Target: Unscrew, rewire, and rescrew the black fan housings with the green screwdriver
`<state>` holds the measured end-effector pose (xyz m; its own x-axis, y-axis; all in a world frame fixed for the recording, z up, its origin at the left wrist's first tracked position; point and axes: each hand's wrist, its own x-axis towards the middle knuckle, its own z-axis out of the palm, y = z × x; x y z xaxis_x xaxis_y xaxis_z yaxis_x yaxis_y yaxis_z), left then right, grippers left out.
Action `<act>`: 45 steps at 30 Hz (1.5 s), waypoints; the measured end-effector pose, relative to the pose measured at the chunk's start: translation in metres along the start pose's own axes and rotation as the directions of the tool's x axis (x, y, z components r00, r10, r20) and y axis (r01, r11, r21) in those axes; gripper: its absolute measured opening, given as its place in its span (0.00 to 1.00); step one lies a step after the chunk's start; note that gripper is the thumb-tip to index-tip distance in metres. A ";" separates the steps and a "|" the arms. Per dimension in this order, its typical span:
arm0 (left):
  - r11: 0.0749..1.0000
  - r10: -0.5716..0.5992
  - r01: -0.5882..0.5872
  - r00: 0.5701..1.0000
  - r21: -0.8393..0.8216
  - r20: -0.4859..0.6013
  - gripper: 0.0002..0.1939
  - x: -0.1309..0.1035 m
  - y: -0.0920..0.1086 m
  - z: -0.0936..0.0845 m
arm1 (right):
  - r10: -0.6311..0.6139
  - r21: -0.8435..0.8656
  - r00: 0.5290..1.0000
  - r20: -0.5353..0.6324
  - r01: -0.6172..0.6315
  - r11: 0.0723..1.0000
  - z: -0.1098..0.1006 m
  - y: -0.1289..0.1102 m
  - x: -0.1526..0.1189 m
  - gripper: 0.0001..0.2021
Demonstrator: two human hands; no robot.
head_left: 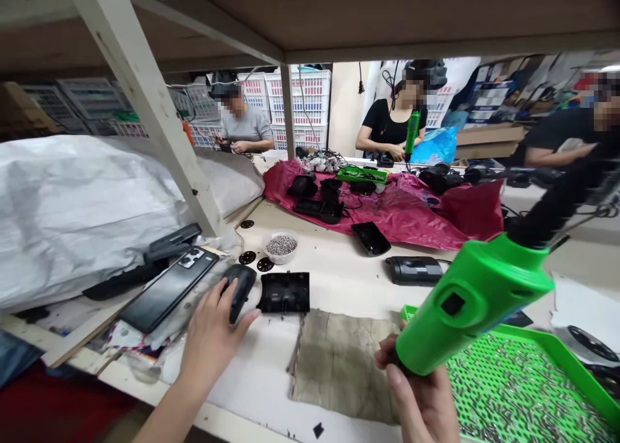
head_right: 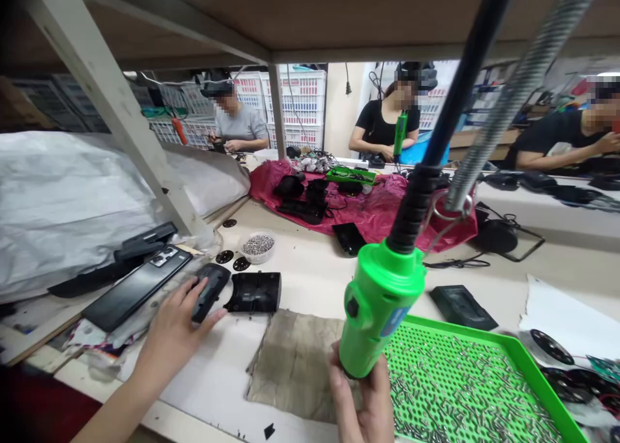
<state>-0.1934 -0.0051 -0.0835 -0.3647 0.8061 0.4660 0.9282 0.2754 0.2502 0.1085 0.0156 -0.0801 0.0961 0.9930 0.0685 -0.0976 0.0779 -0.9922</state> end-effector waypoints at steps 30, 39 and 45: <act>-0.557 -0.296 0.534 0.588 -0.636 0.752 0.20 -0.010 0.011 -0.051 | -0.173 -0.021 0.970 0.171 0.179 0.984 -0.020 0.018 0.014 0.18; -0.148 -0.450 0.781 0.494 -0.607 0.745 0.25 -0.008 -0.010 -0.074 | -0.133 -0.044 0.982 0.138 0.140 0.989 -0.017 0.016 0.014 0.20; 0.345 -0.566 0.722 0.670 -0.600 0.481 0.27 -0.015 -0.035 -0.069 | -0.169 -0.070 0.981 0.094 0.176 0.982 -0.009 0.012 0.014 0.14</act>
<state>-0.2252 -0.0631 -0.0409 -0.7344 0.6359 -0.2373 0.0127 0.3625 0.9319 0.1172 0.0296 -0.0914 0.0174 0.9695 0.2446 -0.0092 0.2447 -0.9695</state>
